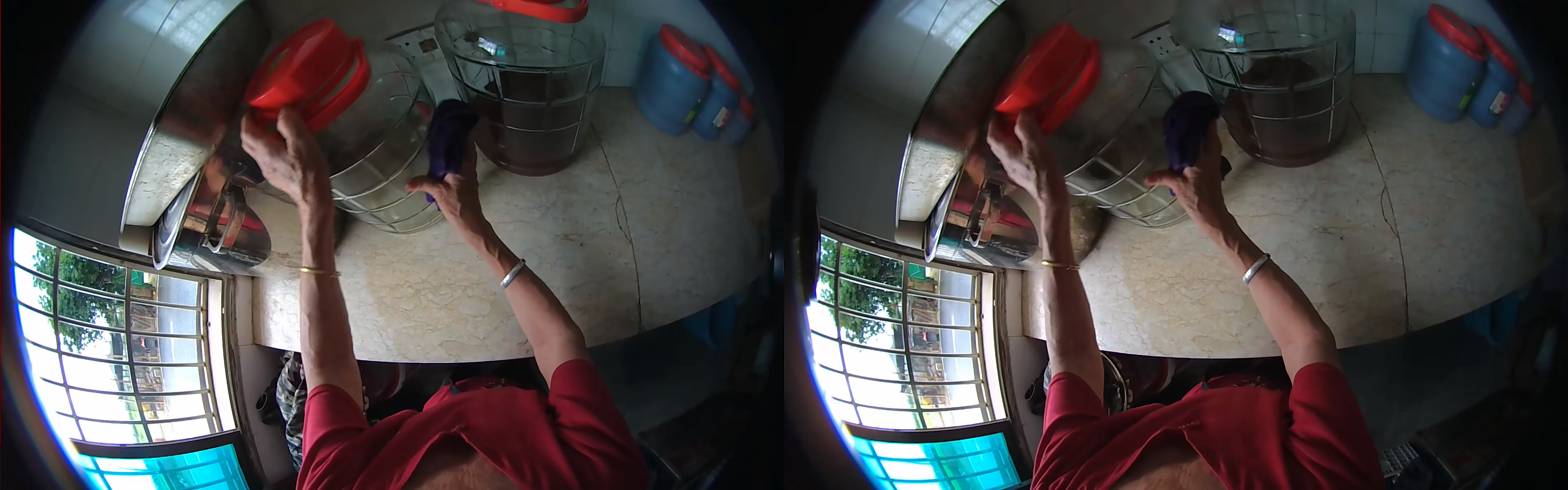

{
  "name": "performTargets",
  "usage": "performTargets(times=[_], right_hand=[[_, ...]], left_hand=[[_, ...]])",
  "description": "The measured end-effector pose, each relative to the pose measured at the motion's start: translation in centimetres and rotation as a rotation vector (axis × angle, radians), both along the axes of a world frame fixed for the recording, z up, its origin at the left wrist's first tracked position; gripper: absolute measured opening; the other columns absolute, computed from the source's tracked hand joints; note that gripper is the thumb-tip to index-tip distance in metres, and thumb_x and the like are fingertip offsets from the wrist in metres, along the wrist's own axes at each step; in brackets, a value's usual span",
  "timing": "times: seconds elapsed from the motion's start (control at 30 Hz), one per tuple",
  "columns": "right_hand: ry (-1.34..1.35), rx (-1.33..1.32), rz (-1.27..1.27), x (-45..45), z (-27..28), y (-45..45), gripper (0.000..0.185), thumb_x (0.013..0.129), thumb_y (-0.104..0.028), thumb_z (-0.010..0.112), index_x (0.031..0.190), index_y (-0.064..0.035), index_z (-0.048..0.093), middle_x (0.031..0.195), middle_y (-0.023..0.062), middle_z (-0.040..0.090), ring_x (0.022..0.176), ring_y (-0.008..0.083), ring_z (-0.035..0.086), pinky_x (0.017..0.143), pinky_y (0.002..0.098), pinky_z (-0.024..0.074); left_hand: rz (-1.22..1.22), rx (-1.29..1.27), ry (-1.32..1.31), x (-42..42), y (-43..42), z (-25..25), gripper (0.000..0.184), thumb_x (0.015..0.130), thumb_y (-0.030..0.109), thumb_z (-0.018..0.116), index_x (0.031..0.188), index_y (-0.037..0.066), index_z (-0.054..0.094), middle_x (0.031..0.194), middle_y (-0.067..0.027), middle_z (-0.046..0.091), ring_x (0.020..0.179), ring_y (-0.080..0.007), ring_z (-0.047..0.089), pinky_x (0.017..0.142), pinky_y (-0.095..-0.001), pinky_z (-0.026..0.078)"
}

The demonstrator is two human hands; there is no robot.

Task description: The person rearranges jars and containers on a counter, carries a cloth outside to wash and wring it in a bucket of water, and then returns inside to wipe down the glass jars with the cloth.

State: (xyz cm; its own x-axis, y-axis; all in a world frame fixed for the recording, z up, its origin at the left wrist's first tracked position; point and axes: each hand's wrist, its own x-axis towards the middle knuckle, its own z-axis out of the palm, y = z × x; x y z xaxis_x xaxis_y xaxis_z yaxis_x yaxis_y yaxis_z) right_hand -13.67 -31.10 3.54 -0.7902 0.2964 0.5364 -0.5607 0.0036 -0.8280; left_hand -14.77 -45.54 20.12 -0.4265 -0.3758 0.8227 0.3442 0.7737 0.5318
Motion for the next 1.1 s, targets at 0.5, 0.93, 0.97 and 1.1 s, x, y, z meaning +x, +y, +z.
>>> performTargets(times=[0.5,0.93,0.97,1.1], right_hand=[[-0.325,0.006,-0.065,-0.3,-7.4,-4.5,0.115,0.055,-0.033,0.089,0.141,0.0023,0.021,0.144,0.0278,0.022,0.133,0.0419,0.021,0.111,0.0448,0.0209],[-0.170,0.109,-0.008,-3.5,-8.6,-1.4,0.115,0.050,-0.034,0.090,0.140,0.0006,0.028,0.140,0.0204,0.032,0.130,0.0345,0.031,0.108,0.0372,0.0271],[-0.164,0.133,0.005,-3.9,-8.8,-1.2,0.115,0.050,-0.035,0.090,0.140,0.0005,0.029,0.141,0.0200,0.032,0.131,0.0340,0.031,0.109,0.0366,0.0271],[-0.199,0.137,0.076,-5.1,-9.8,-0.1,0.114,0.044,-0.024,0.090,0.139,-0.0002,0.032,0.138,0.0225,0.035,0.130,0.0373,0.030,0.110,0.0392,0.0240]], left_hand=[[-0.004,0.034,0.045,-2.6,0.3,-0.1,0.066,0.083,0.039,0.055,0.129,-0.006,0.041,0.122,-0.0256,0.046,0.112,-0.0385,0.047,0.095,-0.0438,0.038],[0.062,-0.091,-0.064,-2.4,0.1,-1.9,0.074,0.091,0.060,0.041,0.125,-0.005,0.045,0.129,-0.0252,0.042,0.118,-0.0396,0.041,0.097,-0.0464,0.033],[0.036,-0.117,-0.047,-2.3,0.1,-1.8,0.076,0.089,0.061,0.044,0.124,-0.006,0.044,0.128,-0.0254,0.042,0.117,-0.0396,0.041,0.096,-0.0468,0.033],[0.047,-0.267,-0.032,-2.1,-0.1,-2.1,0.081,0.083,0.062,0.055,0.122,-0.007,0.041,0.126,-0.0267,0.040,0.113,-0.0397,0.040,0.095,-0.0484,0.033]])
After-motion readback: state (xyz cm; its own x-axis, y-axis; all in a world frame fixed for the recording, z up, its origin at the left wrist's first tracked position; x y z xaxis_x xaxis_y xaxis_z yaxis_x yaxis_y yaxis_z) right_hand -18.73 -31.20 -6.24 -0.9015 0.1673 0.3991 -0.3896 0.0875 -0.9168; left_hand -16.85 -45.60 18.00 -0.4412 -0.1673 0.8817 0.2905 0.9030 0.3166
